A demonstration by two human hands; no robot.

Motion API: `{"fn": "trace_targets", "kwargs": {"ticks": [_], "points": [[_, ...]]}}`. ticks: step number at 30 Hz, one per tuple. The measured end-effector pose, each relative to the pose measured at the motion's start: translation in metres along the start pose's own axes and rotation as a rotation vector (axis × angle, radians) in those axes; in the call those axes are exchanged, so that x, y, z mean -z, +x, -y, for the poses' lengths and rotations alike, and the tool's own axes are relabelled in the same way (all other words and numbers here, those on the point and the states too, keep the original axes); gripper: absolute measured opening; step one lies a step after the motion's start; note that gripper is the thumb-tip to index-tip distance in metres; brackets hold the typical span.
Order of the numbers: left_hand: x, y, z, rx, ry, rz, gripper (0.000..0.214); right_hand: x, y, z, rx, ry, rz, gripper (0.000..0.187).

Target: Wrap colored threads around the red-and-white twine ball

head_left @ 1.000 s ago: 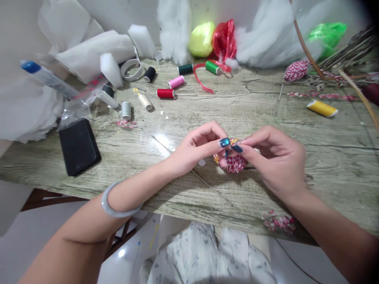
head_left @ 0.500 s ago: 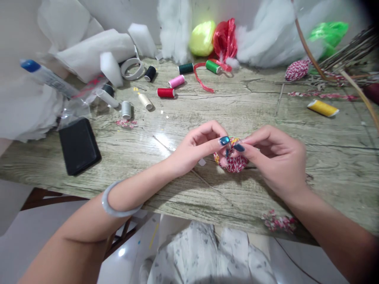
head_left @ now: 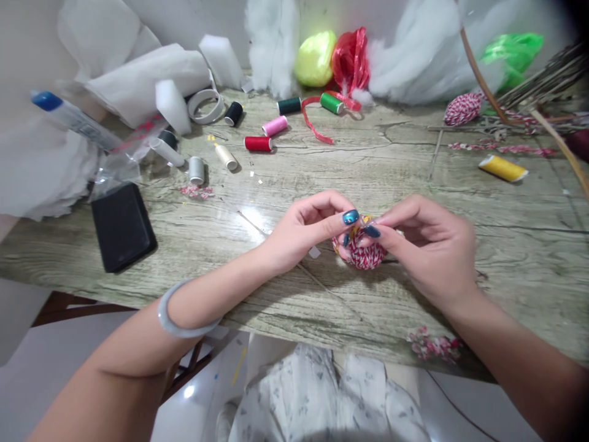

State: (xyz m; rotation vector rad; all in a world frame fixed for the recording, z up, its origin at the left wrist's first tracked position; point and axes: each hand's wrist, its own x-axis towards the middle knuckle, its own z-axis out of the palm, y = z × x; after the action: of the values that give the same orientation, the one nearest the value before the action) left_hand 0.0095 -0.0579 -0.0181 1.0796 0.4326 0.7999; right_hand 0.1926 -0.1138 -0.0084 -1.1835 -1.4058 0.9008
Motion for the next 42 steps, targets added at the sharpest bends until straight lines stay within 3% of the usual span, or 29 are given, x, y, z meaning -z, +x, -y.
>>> {"fn": "trace_targets", "kwargs": {"ticks": [12, 42], "points": [[-0.0023, -0.0009, -0.0047, -0.05, -0.034, 0.144, 0.011, 0.001, 0.0024, 0.0017, -0.018, 0.094, 0.043, 0.009], [-0.0021, -0.0008, -0.0029, -0.064, 0.035, 0.121, 0.012, 0.0038, 0.0049, 0.0052, -0.045, 0.066, 0.132, 0.008]]}}
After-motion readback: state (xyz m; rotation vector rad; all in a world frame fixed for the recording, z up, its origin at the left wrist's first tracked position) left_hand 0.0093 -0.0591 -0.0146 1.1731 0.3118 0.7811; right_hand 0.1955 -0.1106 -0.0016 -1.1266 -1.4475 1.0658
